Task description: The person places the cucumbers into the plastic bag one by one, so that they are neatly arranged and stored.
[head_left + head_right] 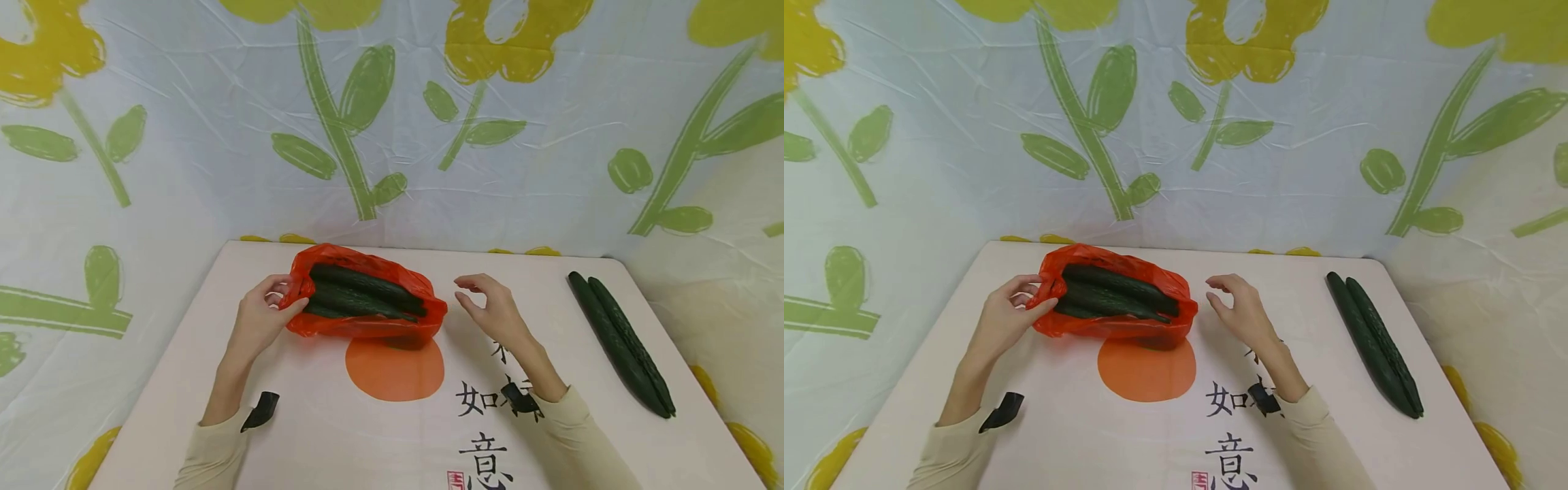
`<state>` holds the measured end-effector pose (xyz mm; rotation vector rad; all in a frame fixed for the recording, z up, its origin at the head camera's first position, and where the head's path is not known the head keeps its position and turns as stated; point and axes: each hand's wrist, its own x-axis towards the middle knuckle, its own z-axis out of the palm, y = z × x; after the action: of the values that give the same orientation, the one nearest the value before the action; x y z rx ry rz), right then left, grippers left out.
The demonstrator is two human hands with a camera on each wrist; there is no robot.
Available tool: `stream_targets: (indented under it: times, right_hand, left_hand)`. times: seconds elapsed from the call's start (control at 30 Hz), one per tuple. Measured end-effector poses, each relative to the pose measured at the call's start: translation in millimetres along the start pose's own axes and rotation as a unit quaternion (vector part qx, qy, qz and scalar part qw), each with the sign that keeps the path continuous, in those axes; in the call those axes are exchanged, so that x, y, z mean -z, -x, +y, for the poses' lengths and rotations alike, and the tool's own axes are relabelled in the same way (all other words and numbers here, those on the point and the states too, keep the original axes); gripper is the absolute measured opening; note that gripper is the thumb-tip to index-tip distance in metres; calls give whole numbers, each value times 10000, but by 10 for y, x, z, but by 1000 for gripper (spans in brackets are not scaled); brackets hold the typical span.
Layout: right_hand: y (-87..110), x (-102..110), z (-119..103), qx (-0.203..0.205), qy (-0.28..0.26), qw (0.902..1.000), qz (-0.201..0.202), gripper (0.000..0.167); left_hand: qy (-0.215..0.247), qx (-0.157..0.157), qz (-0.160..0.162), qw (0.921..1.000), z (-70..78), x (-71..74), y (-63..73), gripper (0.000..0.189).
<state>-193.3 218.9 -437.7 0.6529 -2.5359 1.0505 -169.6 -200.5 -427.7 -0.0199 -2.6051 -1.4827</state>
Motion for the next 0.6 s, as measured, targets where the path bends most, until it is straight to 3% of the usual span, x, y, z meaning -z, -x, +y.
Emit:
stream_targets:
  times: [0.13,0.4,0.6]
  right_hand:
    - [45,122,107,-100,94,9997,190,26]
    - [215,344,346,-283,426,9969,604,27]
    - [329,490,505,-428,640,9923,971,26]
  left_hand:
    - [-319,-22,158,9994,-1,15,15,39]
    - [-410,140,398,9983,-63,0,26,33]
    - [-601,8,610,9963,-137,4,35,30]
